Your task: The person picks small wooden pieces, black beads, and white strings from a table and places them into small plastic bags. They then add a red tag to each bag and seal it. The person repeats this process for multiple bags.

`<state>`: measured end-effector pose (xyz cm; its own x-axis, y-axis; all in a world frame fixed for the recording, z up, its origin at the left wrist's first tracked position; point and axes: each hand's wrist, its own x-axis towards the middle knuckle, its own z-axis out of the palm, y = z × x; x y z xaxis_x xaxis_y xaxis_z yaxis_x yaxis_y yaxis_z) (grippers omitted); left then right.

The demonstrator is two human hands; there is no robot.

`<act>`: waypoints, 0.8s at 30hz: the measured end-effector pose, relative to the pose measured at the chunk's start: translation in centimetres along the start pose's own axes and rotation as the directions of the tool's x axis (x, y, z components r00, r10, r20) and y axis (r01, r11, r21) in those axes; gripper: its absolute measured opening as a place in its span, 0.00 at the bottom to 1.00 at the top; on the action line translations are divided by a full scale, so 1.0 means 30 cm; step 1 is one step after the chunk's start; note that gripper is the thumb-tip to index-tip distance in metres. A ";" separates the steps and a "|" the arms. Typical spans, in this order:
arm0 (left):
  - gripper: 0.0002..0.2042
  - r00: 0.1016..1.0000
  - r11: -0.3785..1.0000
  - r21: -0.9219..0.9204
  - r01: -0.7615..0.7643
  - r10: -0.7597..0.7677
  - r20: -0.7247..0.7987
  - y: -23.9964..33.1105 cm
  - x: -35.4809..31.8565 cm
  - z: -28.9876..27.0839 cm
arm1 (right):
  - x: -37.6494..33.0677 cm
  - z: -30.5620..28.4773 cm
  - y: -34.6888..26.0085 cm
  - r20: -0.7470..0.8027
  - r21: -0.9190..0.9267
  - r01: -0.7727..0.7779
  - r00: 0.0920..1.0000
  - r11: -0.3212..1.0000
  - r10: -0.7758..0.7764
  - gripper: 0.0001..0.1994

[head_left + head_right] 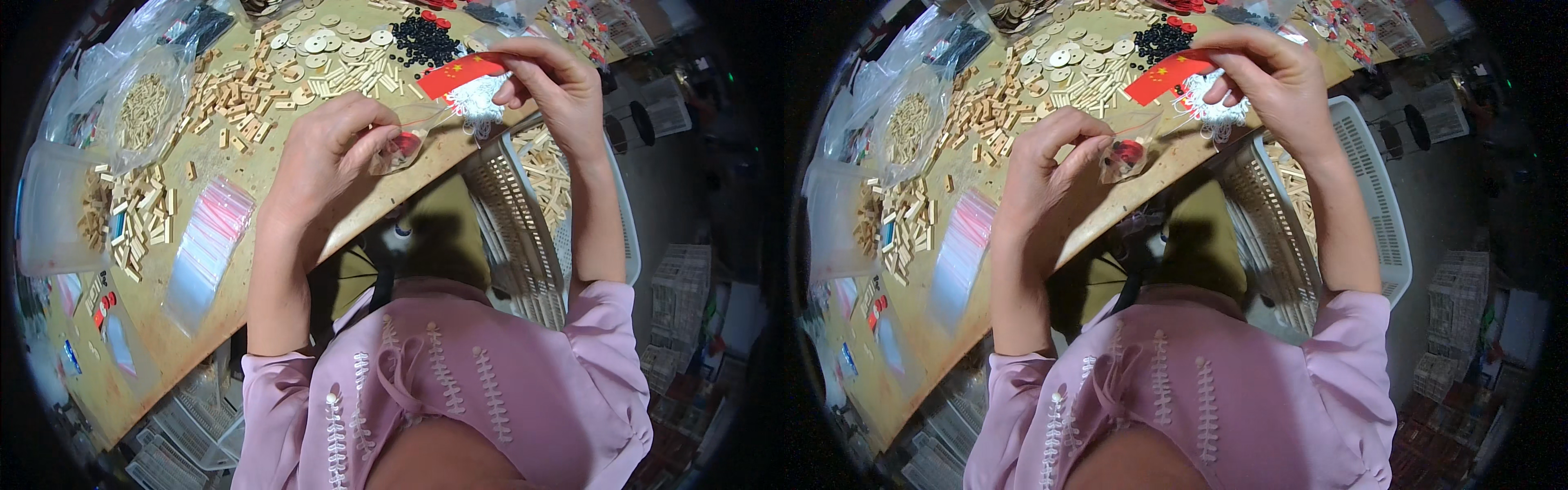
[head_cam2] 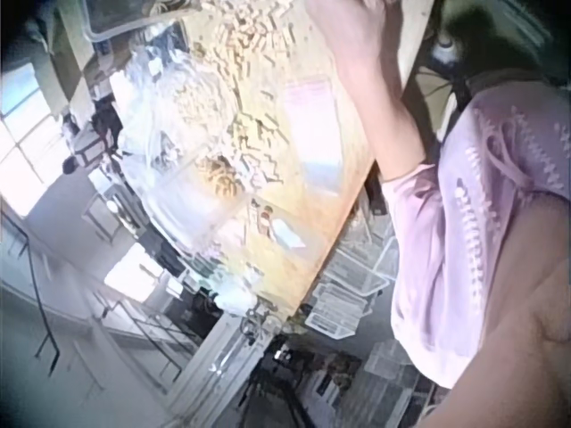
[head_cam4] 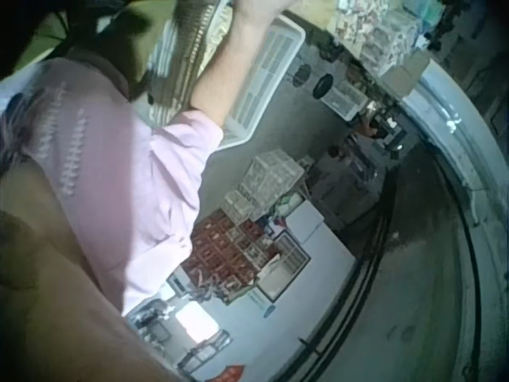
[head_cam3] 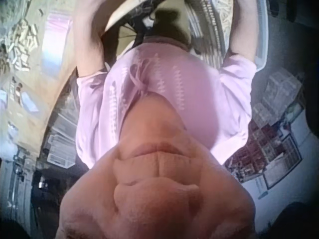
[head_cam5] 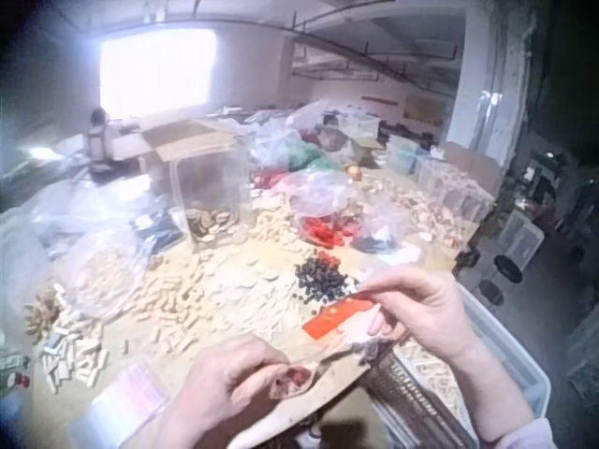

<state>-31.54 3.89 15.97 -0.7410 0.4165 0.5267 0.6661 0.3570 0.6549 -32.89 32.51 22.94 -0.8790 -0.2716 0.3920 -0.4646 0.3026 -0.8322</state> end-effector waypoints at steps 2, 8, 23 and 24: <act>0.04 1.000 1.000 -0.004 -0.003 0.003 -0.007 -0.002 -0.001 -0.001 | 0.023 0.040 -0.018 0.048 -0.008 0.031 0.998 0.999 -0.031 0.10; 0.05 0.998 0.999 0.009 -0.051 0.052 -0.025 -0.003 -0.003 0.006 | 0.049 0.073 -0.051 0.166 -0.047 0.052 0.985 0.998 -0.043 0.10; 0.06 0.997 0.997 0.034 -0.065 0.066 -0.050 0.008 -0.002 0.012 | 0.042 0.065 -0.040 0.206 -0.132 -0.045 0.976 0.990 0.072 0.10; 0.06 0.996 0.997 0.031 -0.072 0.074 -0.054 0.005 -0.001 0.013 | 0.044 0.062 -0.040 0.229 -0.124 -0.060 0.970 0.991 0.087 0.09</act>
<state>-31.38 4.27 15.84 -0.6934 0.3958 0.6021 0.7201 0.3519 0.5981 -33.29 30.09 23.74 -0.8682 -0.4461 0.2175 -0.4207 0.4290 -0.7994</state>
